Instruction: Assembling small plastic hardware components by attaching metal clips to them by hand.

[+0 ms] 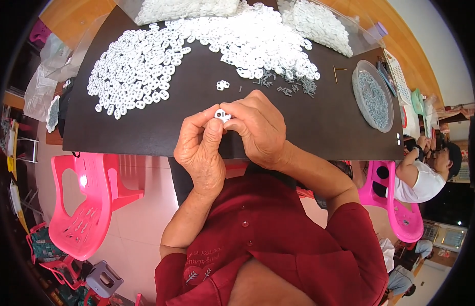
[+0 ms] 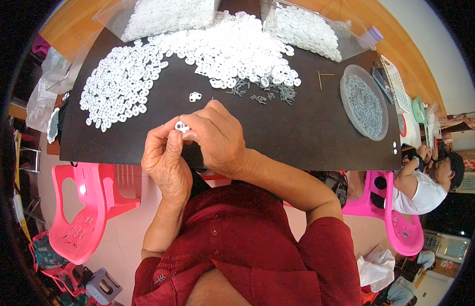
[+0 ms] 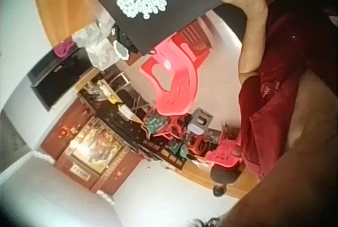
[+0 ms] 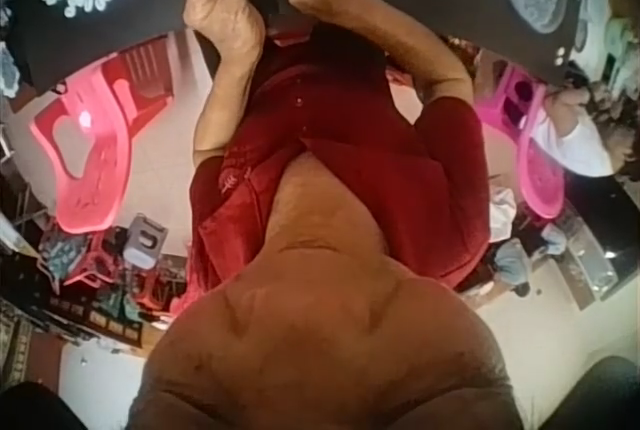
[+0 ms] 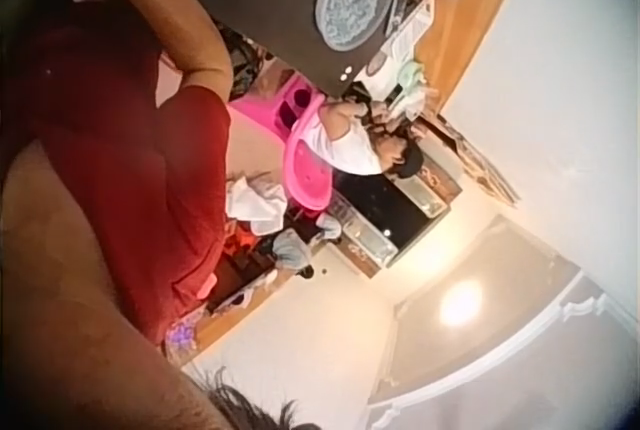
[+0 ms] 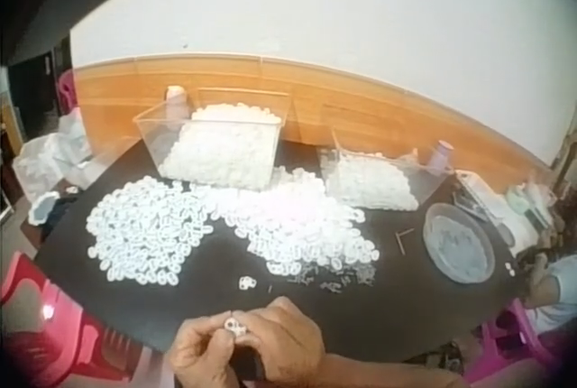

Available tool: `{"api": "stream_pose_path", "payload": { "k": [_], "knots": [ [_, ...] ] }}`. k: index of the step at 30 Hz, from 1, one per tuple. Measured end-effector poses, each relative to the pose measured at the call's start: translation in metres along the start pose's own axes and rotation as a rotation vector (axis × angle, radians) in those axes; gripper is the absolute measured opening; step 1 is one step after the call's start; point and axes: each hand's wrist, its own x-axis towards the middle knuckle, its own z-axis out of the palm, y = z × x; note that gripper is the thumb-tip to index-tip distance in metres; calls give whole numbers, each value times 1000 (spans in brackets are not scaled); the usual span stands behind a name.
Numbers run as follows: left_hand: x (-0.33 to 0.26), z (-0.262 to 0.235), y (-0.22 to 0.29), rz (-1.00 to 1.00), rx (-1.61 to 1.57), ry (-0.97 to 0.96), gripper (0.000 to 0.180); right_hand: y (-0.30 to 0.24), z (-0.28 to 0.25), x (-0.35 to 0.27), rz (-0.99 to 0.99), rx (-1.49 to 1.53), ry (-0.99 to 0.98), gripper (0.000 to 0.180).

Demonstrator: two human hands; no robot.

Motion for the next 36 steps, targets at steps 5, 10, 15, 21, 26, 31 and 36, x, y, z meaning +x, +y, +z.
{"api": "stream_pose_path", "payload": {
  "k": [5, 10, 15, 21, 26, 31, 36],
  "knots": [
    [2, -2, -1, 2, 1, 8, 17, -2, 3, -2, 22, -4, 3, 27],
    [3, 0, 6, -30, 14, 8, 17, -9, 1, 2, 100, 12, -50, 28],
    [1, 1, 10, -54, 11, 4, 18, -11, 1, -4, 230, 40, -18, 29],
    [0, 5, 12, -5, 87, 24, 19, -10, 1, -4, 89, -44, -22, 28],
    [-5, 0, 2, 87, 125, 6, 20, -14, 9, -7, 79, -37, 35, 27],
    [-10, 0, 0, 146, 157, -1, 21, -20, 12, -6, 70, -11, 85, 24],
    [-10, 0, -1, 169, 146, -2, 20, -19, 14, -9, 75, 2, 101, 22]
  ]
}}
